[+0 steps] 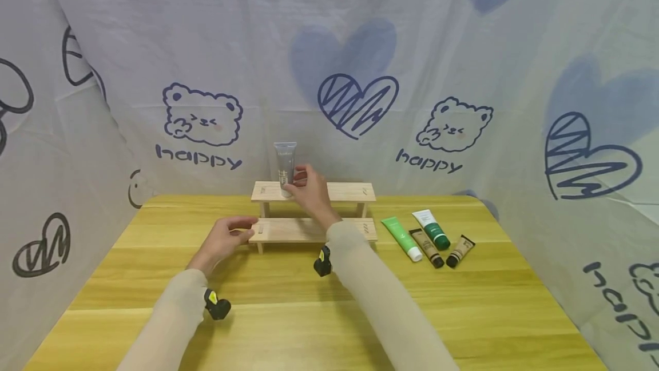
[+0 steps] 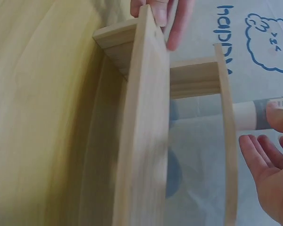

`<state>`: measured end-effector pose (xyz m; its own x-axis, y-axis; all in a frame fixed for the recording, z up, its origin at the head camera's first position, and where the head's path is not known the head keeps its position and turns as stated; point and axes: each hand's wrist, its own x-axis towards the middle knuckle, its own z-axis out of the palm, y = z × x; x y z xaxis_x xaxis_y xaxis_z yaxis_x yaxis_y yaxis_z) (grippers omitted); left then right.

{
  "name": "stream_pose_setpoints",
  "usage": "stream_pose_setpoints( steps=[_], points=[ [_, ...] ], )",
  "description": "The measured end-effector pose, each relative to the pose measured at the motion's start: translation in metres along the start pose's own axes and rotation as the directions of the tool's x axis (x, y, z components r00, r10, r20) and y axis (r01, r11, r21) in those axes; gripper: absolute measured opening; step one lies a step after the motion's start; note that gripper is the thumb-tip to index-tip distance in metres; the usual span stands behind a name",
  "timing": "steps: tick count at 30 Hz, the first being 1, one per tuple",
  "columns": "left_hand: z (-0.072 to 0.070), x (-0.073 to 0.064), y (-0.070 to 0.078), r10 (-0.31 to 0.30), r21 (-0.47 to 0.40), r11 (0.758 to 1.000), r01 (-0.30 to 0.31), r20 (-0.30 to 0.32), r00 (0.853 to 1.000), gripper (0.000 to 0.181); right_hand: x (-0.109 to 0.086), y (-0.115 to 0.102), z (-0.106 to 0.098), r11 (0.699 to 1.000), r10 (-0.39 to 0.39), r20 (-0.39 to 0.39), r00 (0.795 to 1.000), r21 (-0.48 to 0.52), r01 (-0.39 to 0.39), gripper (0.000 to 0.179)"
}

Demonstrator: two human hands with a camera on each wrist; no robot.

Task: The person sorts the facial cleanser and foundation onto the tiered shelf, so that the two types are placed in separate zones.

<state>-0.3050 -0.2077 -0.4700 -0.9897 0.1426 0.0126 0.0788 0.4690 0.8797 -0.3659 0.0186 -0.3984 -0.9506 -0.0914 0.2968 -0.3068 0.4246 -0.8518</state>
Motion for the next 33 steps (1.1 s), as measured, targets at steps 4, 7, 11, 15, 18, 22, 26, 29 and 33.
stream_pose_setpoints(
  steps=[4,7,11,15,18,22,26,29,33],
  points=[
    [0.000,0.000,-0.001,0.011,-0.003,1.000,-0.011,-0.005,1.000,0.042,0.001,0.001,-0.013,1.000,-0.007,-0.003,1.000,0.029,0.007,0.046],
    [0.000,0.001,-0.001,0.012,-0.021,1.000,-0.012,0.000,1.000,0.044,0.002,0.001,-0.025,0.999,-0.023,-0.019,1.000,0.037,0.023,0.043],
    [-0.001,0.000,0.001,0.022,-0.020,1.000,-0.022,0.008,1.000,0.045,0.005,0.001,-0.043,0.999,-0.035,-0.046,0.998,0.040,0.037,0.040],
    [-0.002,0.000,0.003,0.039,0.011,0.999,-0.040,0.022,0.999,0.043,0.008,0.007,-0.063,0.998,-0.052,-0.078,0.996,0.029,0.054,0.039],
    [-0.002,0.000,0.005,0.045,0.021,0.999,-0.046,0.039,0.998,0.043,0.009,0.012,-0.079,0.998,-0.066,-0.106,0.992,0.019,0.068,0.039],
    [-0.003,0.001,0.004,0.047,0.026,0.998,-0.049,0.055,0.997,0.044,0.010,0.020,-0.102,0.998,-0.064,-0.129,0.990,0.001,0.065,0.038],
    [-0.002,0.002,0.005,0.049,0.043,0.998,-0.052,0.066,0.997,0.044,0.009,0.027,-0.125,0.999,-0.021,-0.145,0.989,0.034,0.026,0.038],
    [-0.002,0.002,0.006,0.046,0.054,0.997,-0.050,0.069,0.997,0.044,0.007,0.032,-0.142,0.996,0.008,-0.156,0.988,0.085,0.005,0.039],
    [-0.002,0.001,0.006,0.037,0.053,0.998,-0.040,0.063,0.997,0.044,0.003,0.040,-0.161,0.995,0.028,-0.149,0.988,0.100,-0.013,0.039]
  ],
)
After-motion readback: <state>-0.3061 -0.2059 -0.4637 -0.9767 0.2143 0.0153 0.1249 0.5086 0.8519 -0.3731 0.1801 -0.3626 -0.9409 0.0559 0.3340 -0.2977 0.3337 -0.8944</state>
